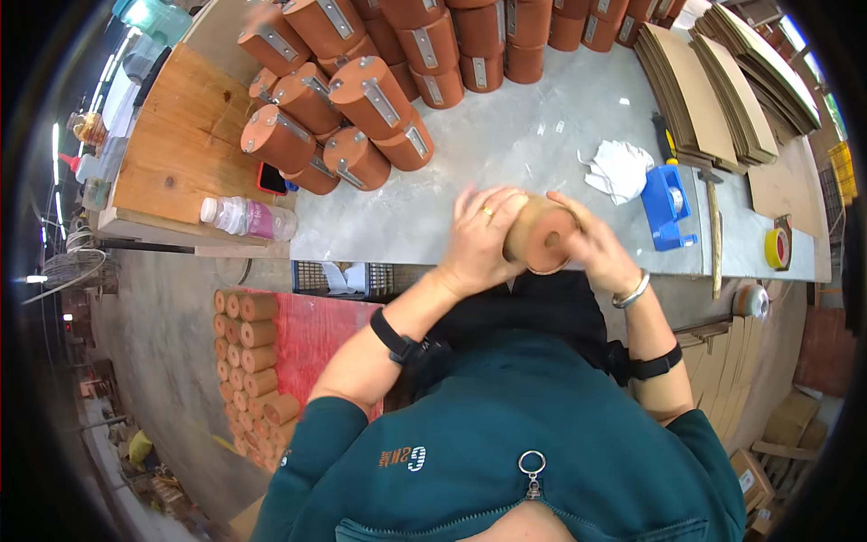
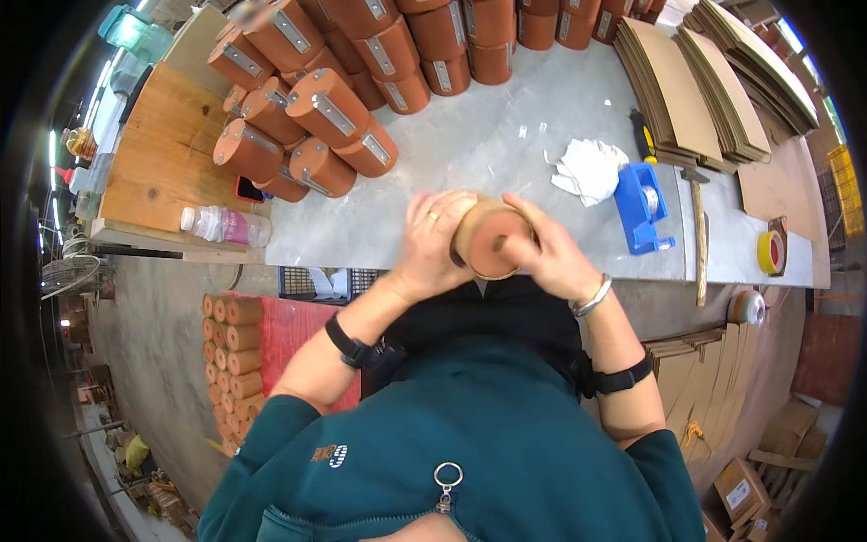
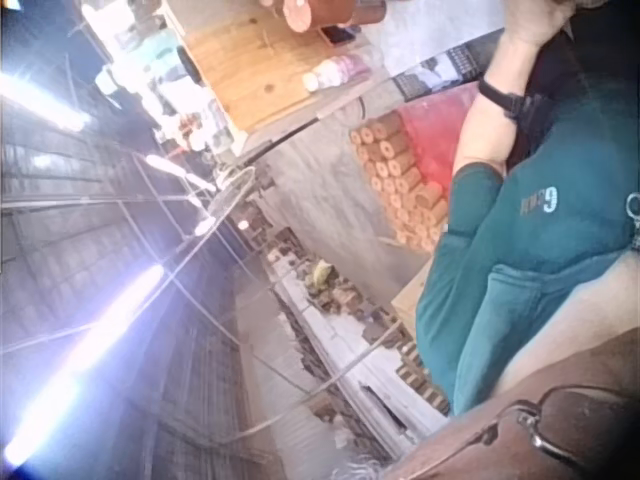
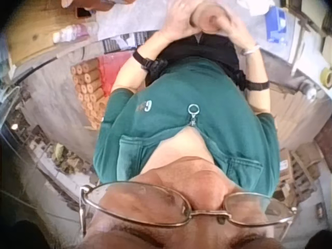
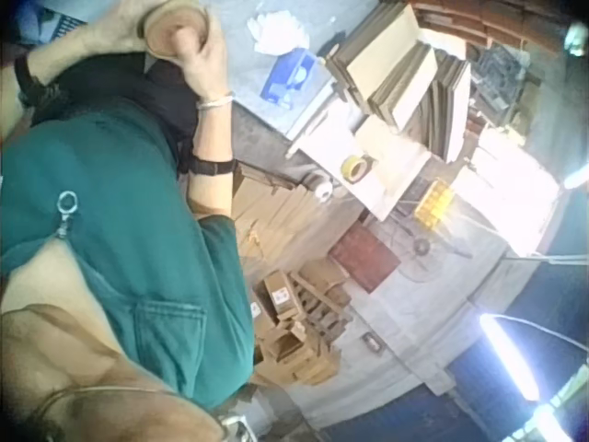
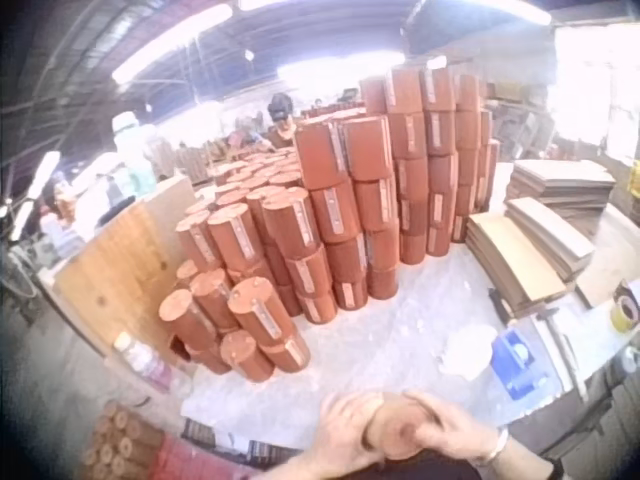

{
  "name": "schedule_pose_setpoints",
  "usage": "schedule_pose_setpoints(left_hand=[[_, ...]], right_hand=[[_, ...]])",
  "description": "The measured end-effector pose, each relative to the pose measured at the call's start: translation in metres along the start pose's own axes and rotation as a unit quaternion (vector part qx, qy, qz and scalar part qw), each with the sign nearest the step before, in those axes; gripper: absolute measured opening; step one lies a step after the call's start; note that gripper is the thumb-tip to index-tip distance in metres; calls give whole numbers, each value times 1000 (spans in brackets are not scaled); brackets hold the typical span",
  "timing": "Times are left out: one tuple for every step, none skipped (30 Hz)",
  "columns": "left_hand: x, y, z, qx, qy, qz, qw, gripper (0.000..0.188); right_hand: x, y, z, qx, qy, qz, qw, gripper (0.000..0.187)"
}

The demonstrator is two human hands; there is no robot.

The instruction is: Applying labels to brown cylindrical objects and wrapping them in cardboard sleeves.

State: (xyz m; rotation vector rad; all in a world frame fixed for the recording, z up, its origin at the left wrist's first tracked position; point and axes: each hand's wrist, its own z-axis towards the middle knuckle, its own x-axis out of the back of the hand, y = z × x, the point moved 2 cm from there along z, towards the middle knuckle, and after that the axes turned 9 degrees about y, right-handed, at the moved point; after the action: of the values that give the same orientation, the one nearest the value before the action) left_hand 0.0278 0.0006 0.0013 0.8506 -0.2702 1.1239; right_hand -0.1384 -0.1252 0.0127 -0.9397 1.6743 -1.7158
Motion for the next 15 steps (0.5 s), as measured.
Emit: schedule_pose_setpoints(left_hand=[[3,2,4,-61,-16,49,997,80],[4,0,9,-104,-23,71,992,74],[6,-1,12,-148,-30,93,984,67],[7,-4,15,-151,-33,92,984,67],[8,-4,19,-203,-48,114,971,59],[8,-4,21,-255,-62,136,955,52],[8,-3,23,-259,-65,136,954,52],[8,-2,26,-277,-69,136,949,47],[9,0,27,-296,-73,137,943,42],[10,2,27,-298,-76,138,941,42],[11,6,28,-309,-63,136,939,35],[12,10,28,-319,-50,134,937,27],[13,12,30,-322,-52,134,936,27],[16,16,33,-326,-92,155,928,42],[18,24,40,-333,-131,172,918,57]], right_hand=[[9,6,-5,-23,-14,40,999,70],[9,0,-6,-65,-12,63,996,68],[8,-8,-7,-108,-10,86,990,67],[5,-9,-8,-107,-7,89,990,67],[2,-10,-8,-121,-6,78,990,66],[1,-9,-10,-135,-6,67,989,66],[-1,-6,-11,-134,-3,70,988,66],[-4,-1,-13,-109,8,67,992,66],[-6,1,-16,-83,18,63,994,65],[-8,-1,-20,-79,30,87,993,66],[-9,2,-23,-77,34,90,992,66],[-9,6,-25,-21,55,68,996,66],[-8,7,-27,36,76,45,995,66],[-9,-1,-30,9,76,83,994,67],[-6,0,-35,10,83,83,993,67]])
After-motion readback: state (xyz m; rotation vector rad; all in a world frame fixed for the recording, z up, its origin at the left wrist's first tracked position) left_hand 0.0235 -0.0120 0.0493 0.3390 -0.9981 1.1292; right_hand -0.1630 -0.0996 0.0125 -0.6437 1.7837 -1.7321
